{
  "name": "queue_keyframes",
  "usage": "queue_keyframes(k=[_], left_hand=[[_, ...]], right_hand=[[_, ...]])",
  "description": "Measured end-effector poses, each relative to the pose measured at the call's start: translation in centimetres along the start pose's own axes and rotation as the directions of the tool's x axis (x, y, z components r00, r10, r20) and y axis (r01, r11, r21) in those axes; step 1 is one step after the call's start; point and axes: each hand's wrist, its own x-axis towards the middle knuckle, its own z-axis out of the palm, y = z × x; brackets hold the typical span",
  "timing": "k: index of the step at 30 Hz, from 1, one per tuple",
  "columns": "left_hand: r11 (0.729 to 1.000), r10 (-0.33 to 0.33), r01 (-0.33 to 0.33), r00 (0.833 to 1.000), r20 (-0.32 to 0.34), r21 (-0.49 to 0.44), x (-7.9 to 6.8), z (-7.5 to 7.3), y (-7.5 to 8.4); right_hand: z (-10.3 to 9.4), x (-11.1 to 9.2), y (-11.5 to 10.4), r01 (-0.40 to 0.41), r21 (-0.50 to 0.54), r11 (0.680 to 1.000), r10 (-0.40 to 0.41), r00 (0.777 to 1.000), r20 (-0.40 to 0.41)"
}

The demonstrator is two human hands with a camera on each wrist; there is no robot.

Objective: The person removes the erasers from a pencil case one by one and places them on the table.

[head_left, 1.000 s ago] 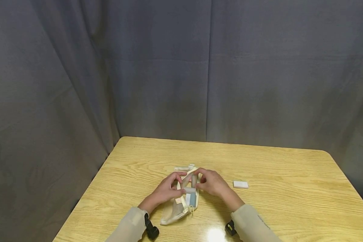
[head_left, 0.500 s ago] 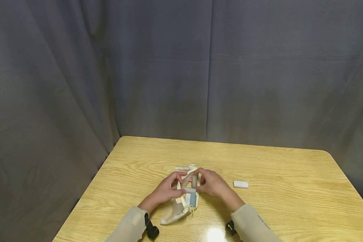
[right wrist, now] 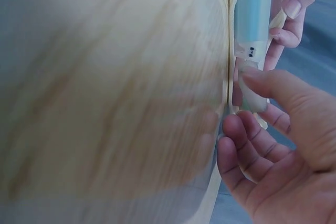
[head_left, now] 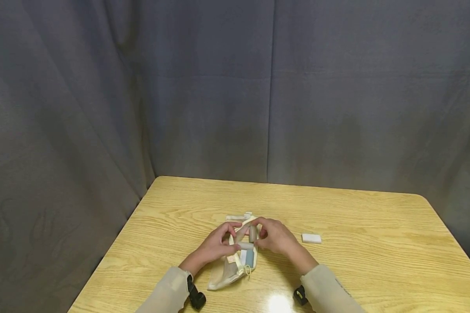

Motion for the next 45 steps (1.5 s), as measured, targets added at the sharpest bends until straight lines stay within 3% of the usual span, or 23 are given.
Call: queue_keyframes(k=[22, 36, 45], left_hand=[[0.999, -0.037, 0.037, 0.999, 0.005, -0.013, 0.0, 0.1, 0.1], [0.999, -0.037, 0.037, 0.999, 0.0, -0.001, -0.1, 0.0, 0.1], [1.0, -0.027, 0.027, 1.0, -0.003, -0.005, 0.0, 0.0, 0.0]], right_hand=[[-1.3, -1.1, -0.5, -0.01, 0.016, 1.0, 0.011, 0.999, -0.032], [-2.5, -2.2, -0.5, 0.055, 0.076, 0.996, -0.052, 0.998, -0.039], [-3.6, -3.4, -0.7, 0.053, 0.102, 0.993, -0.051, 0.999, -0.018]])
